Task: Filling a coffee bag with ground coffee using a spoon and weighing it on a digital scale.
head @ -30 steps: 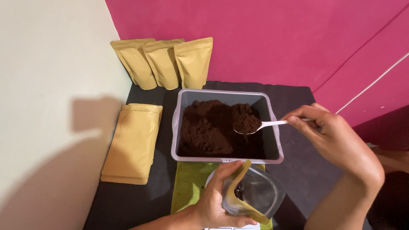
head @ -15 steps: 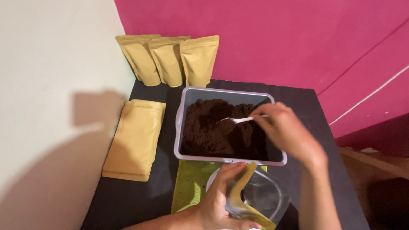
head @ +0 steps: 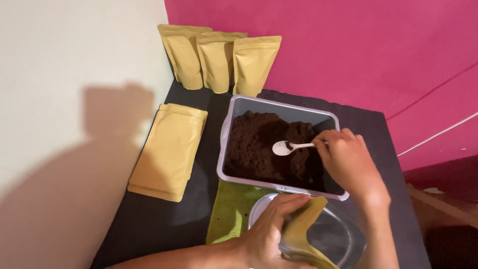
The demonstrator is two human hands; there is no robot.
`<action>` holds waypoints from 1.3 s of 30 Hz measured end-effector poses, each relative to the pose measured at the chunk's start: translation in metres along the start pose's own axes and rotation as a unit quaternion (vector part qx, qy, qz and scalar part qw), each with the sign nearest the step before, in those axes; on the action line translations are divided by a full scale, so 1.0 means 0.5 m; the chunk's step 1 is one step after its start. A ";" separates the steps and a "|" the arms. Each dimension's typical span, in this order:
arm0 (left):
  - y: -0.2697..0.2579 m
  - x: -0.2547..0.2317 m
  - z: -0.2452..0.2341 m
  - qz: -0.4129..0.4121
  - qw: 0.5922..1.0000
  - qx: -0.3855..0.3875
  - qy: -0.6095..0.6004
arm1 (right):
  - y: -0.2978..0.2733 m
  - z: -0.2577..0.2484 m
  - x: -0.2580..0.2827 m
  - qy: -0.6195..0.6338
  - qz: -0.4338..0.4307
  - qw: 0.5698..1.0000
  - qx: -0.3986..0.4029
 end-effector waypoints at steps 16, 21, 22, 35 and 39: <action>0.005 -0.009 -0.001 0.016 1.000 0.005 0.016 | 0.041 0.110 0.040 0.162 -0.045 0.980 0.109; 0.010 -0.015 -0.002 0.019 1.000 0.003 0.000 | 0.032 0.048 0.013 0.214 0.009 0.971 0.104; 0.010 -0.013 -0.001 0.010 1.000 0.007 -0.005 | 0.028 0.038 0.005 0.230 0.036 0.966 0.115; 0.009 0.017 0.004 -0.037 0.999 0.012 -0.033 | -0.059 -0.142 -0.062 0.262 0.039 0.964 -0.019; 0.013 0.010 0.003 -0.028 0.999 0.007 -0.030 | -0.106 -0.182 -0.087 0.225 0.063 0.970 -0.067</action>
Point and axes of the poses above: each hand's wrist, its own y-axis towards the middle knuckle, its own z-axis out of the palm, x = y × z, the point moved 9 cm from there along y, towards the middle knuckle, and after that the axes turned 3 degrees about -x, right-handed, at the moved point
